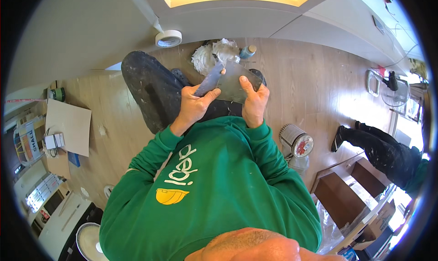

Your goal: The person applies white sealant to a joint between a cabinet and a wall using two metal scrapers. They spread the material along the edge, wipe the surface with a cloth, and smooth the joint by hand and with a scraper.

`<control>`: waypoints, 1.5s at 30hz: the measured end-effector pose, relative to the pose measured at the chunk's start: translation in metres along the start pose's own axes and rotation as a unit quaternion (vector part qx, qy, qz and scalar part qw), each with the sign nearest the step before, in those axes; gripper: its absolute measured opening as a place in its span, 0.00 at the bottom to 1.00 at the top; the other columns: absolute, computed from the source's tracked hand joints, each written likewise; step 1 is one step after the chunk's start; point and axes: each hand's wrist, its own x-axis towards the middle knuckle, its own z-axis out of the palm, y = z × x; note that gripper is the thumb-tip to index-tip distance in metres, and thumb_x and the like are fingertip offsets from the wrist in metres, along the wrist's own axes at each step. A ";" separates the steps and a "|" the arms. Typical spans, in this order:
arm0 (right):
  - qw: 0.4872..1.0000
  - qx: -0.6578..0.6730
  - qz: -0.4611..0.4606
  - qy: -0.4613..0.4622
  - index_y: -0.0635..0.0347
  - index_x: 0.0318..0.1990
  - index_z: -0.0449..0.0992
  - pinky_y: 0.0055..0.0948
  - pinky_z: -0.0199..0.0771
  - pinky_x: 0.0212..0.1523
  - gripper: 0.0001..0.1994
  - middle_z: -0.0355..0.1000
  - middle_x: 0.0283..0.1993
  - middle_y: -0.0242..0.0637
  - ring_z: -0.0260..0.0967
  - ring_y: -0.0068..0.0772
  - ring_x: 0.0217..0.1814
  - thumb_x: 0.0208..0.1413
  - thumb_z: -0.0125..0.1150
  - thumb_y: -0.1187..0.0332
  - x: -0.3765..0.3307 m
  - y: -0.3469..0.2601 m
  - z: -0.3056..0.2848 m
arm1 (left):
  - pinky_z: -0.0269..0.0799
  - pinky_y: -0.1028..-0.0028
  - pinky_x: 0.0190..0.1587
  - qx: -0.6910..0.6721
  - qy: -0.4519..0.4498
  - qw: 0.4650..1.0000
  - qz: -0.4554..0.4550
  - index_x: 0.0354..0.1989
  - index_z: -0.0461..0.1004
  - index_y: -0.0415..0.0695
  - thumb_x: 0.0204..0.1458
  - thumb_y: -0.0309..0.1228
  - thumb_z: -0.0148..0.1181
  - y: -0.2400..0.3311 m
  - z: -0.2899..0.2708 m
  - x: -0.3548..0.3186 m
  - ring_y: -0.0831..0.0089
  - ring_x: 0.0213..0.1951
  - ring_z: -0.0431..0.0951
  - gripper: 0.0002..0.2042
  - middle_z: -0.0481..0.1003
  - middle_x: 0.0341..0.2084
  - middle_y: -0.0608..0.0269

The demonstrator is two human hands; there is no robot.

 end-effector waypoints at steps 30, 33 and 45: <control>0.844 -0.208 0.069 -0.489 0.71 0.41 0.78 0.17 0.62 0.36 0.22 0.73 0.33 0.35 0.66 0.22 0.31 0.61 0.58 0.54 -0.061 0.037 0.144 | 0.75 0.65 0.53 -0.555 0.317 0.732 0.236 0.53 0.72 0.37 0.63 0.34 0.55 0.047 -0.196 -0.121 0.65 0.48 0.79 0.15 0.77 0.46 0.57; 0.826 -0.229 0.231 -0.460 0.68 0.41 0.77 0.17 0.60 0.33 0.19 0.71 0.31 0.31 0.64 0.20 0.30 0.64 0.55 0.56 -0.096 0.068 0.208 | 0.75 0.67 0.47 -0.591 0.402 0.668 0.207 0.49 0.74 0.38 0.61 0.33 0.59 0.013 -0.197 -0.116 0.69 0.42 0.79 0.13 0.78 0.41 0.60; 0.726 -0.346 0.284 -0.521 0.64 0.34 0.75 0.20 0.64 0.28 0.09 0.75 0.27 0.35 0.66 0.19 0.25 0.60 0.60 0.66 -0.094 0.212 0.353 | 0.74 0.65 0.45 -0.065 0.779 0.622 -0.040 0.50 0.77 0.34 0.56 0.38 0.62 -0.313 -0.447 -0.195 0.62 0.39 0.81 0.20 0.81 0.38 0.52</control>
